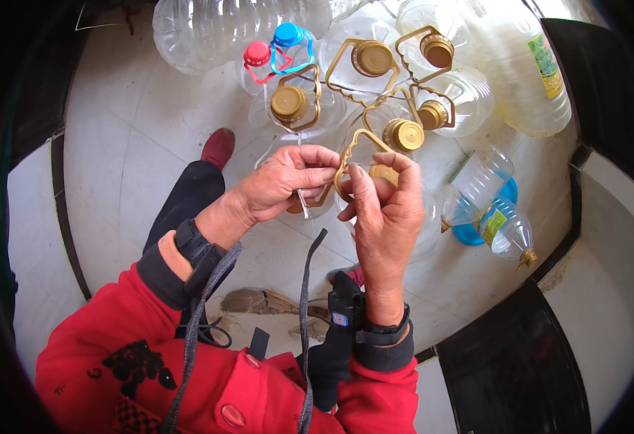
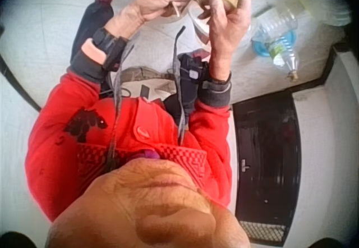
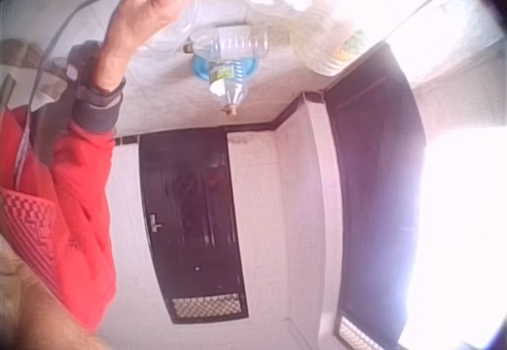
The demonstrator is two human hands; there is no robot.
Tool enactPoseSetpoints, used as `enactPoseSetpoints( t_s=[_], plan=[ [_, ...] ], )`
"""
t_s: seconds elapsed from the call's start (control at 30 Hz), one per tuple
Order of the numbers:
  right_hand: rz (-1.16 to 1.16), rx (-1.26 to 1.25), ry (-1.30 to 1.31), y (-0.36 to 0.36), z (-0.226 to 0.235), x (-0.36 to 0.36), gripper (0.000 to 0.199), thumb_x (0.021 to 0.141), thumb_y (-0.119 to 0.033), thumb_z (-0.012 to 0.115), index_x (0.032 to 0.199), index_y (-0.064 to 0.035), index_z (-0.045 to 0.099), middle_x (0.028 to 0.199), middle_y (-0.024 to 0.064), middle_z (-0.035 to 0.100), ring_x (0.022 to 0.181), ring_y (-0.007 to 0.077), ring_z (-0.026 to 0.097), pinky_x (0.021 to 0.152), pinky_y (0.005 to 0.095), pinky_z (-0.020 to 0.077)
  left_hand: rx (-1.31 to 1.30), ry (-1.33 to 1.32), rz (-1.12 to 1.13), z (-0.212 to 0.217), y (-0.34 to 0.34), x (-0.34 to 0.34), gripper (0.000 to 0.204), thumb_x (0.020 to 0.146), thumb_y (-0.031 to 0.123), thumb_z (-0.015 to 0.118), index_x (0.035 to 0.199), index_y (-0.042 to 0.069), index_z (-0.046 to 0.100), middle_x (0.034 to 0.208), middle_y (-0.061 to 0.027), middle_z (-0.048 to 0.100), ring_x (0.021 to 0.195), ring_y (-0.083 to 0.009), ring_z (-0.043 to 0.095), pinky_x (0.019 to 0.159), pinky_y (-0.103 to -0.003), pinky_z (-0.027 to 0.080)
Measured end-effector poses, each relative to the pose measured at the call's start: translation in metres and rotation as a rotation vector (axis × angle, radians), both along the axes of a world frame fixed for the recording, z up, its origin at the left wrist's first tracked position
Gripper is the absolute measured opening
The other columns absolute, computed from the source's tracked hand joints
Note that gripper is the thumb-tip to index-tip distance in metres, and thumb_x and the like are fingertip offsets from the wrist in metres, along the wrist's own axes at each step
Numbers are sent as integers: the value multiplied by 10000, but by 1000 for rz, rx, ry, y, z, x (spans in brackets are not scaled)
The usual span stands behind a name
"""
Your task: The person assembles multiple plastic bottle lanterns by threading a wire through the caps and handles of several bottles. They pick up bottles, pass the wire through the cap openings, and connect them into a chain. The assembled bottles are placed on the floor.
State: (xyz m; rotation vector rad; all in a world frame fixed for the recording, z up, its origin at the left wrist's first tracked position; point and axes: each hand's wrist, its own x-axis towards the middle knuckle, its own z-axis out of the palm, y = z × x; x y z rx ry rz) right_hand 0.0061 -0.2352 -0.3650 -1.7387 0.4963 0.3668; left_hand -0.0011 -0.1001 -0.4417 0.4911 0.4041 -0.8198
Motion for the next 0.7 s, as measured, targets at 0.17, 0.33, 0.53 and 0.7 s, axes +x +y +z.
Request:
enactPoseSetpoints(
  t_s=[0.17, 0.33, 0.53, 0.7],
  plan=[
    [31, -35, -16, 0, 0, 0, 109, 821, -39, 544, 920, 3, 528, 663, 58, 598, 497, 67, 529, 418, 173, 406, 46, -25, -12, 3, 0, 1, 167, 840, 75, 523, 994, 23, 564, 707, 37, 529, 544, -22, 400, 497, -175, 336],
    [310, -341, -105, -6, 4, 1, 114, 825, -68, 550, 912, -4, 588, 671, 40, 598, 457, 49, 489, 412, 173, 363, 115, -100, -43, 2, -2, 1, 168, 840, 67, 518, 992, 15, 565, 773, 10, 573, 579, -21, 437, 501, -168, 346],
    [627, -760, -291, -14, 6, 3, 64, 776, -58, 565, 840, -61, 573, 705, 102, 574, 602, 247, 581, 533, 314, 454, 88, -117, -49, 1, -3, 2, 177, 846, 74, 512, 1008, 17, 554, 808, -2, 579, 568, -10, 410, 506, -158, 344],
    [424, -597, -219, -28, 14, 8, 48, 786, -32, 556, 833, -38, 552, 696, 80, 584, 517, 166, 582, 476, 260, 448, 155, -78, 105, 5, 3, 10, 243, 870, 135, 488, 1094, 44, 495, 957, -49, 553, 561, -13, 378, 508, -153, 341]
  ],
)
